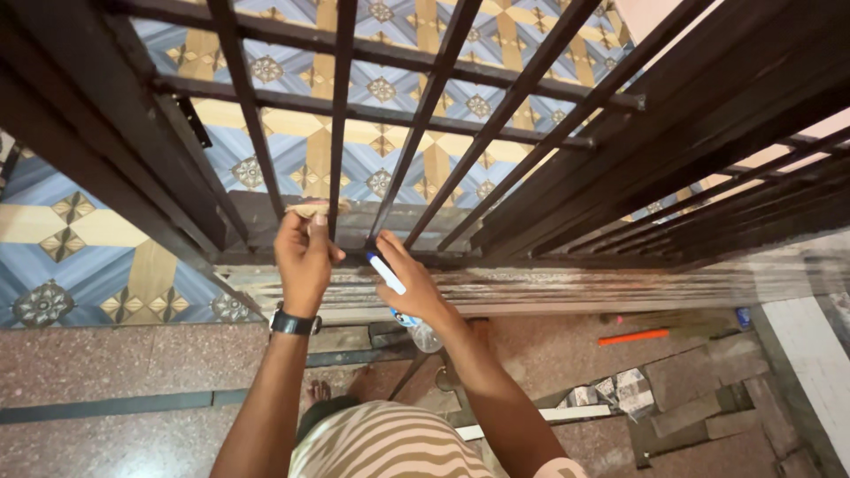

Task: The person wipes the bars and a latch of a metal gate with a small cloth, while holding a spray bottle.

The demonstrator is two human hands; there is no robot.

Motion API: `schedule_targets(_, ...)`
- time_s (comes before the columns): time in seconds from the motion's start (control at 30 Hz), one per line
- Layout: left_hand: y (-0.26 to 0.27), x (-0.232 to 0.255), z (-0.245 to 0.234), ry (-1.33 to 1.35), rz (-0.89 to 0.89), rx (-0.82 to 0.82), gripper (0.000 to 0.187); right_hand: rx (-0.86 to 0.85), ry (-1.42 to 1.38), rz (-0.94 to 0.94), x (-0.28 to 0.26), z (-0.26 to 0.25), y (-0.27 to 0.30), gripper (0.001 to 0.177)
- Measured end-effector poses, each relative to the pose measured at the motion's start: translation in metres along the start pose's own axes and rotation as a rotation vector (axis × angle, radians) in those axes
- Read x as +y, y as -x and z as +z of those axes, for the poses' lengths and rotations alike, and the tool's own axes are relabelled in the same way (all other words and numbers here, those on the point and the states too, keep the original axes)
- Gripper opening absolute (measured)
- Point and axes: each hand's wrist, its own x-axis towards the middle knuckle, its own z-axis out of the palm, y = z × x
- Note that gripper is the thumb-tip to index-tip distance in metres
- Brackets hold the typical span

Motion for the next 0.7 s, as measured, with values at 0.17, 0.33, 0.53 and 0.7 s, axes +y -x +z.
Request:
schedule_targets(0.17, 0.0, 0.039, 0.024, -0.059, 0.153, 0.104, 0.026, -0.031, 0.001, 0.079, -0.012, -0.005, -0.005, 0.077)
schedule_targets(0.33, 0.022, 0.005, 0.021, -0.148, 0.241, 0.243, 0.025, -0.032, 0.04, 0.067, -0.008, -0.004, -0.005, 0.076)
schedule_targets(0.53, 0.01, 0.051, 0.039, -0.34, 0.582, 0.263, 0.021, -0.04, 0.039, 0.103, -0.013, -0.006, -0.011, 0.078)
schedule_targets(0.7, -0.003, 0.087, 0.045, -0.455, 0.702, 0.215, 0.022, -0.019, 0.05, 0.093, -0.013, -0.003, -0.004, 0.079)
